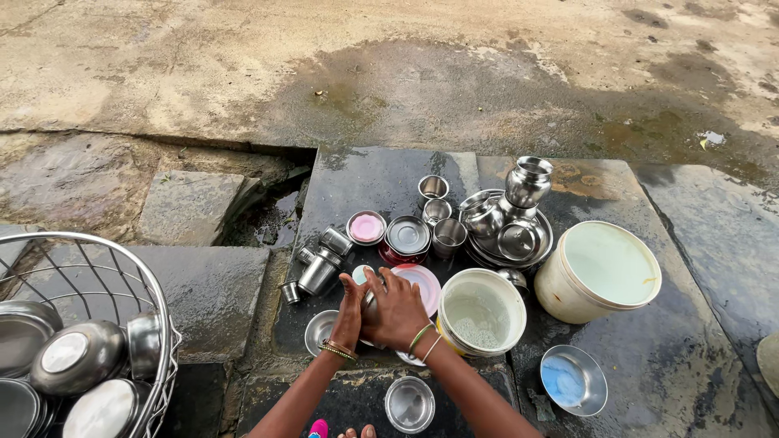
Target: The person washes various metal dishes, plates, and bowls by hand using water from a bucket and a white basin, then places the washed items into a wire basket.
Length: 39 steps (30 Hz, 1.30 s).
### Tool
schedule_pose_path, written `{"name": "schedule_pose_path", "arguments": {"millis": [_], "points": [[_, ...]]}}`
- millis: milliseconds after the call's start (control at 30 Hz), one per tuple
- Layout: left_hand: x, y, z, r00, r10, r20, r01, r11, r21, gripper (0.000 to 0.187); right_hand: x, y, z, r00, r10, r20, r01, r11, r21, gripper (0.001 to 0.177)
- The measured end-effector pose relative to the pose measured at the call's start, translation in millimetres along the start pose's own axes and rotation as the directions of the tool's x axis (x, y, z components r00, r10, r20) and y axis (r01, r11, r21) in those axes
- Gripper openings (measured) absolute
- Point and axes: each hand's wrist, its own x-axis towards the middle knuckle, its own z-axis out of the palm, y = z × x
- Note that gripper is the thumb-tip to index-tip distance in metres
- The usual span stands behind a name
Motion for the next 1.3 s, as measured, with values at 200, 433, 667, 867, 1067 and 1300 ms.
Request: {"name": "schedule_pose_path", "arguments": {"millis": [200, 433, 667, 867, 1067, 1300], "points": [[8, -6, 20, 0.989, 0.039, -0.144, -0.075, 0.964, -0.254, 0.077, 1, 56, 59, 0.956, 0.259, -0.136, 0.148, -0.025, 0.989, 0.067], [29, -39, 42, 0.918, 0.089, -0.386, -0.22, 0.924, -0.311, 0.036, -25, 21, 74, 0.776, 0.617, -0.131, -0.081, 0.303, 0.949, 0.061], [11, -10, 60, 0.97, 0.234, 0.063, -0.215, 0.951, -0.221, 0.04, -15, 132, 99, 0.722, 0.662, 0.202, 0.076, -0.366, 0.928, 0.055], [27, 32, 25, 0.999, -0.032, 0.009, 0.033, 0.999, -0.039, 0.053, -54, 256, 167, 0.555, 0.672, 0.491, -0.154, -0.497, 0.854, 0.032], [60, -15, -15, 0.992, -0.095, 0.079, 0.074, 0.97, 0.233, 0.04, -53, 266, 170, 0.432, 0.572, 0.697, -0.227, -0.679, 0.698, 0.026], [93, -60, -33, 0.976, -0.172, 0.133, 0.092, 0.88, 0.466, 0.039, 6, 180, 100, 0.883, 0.066, 0.464, -0.245, -0.781, 0.575, 0.02]]}}
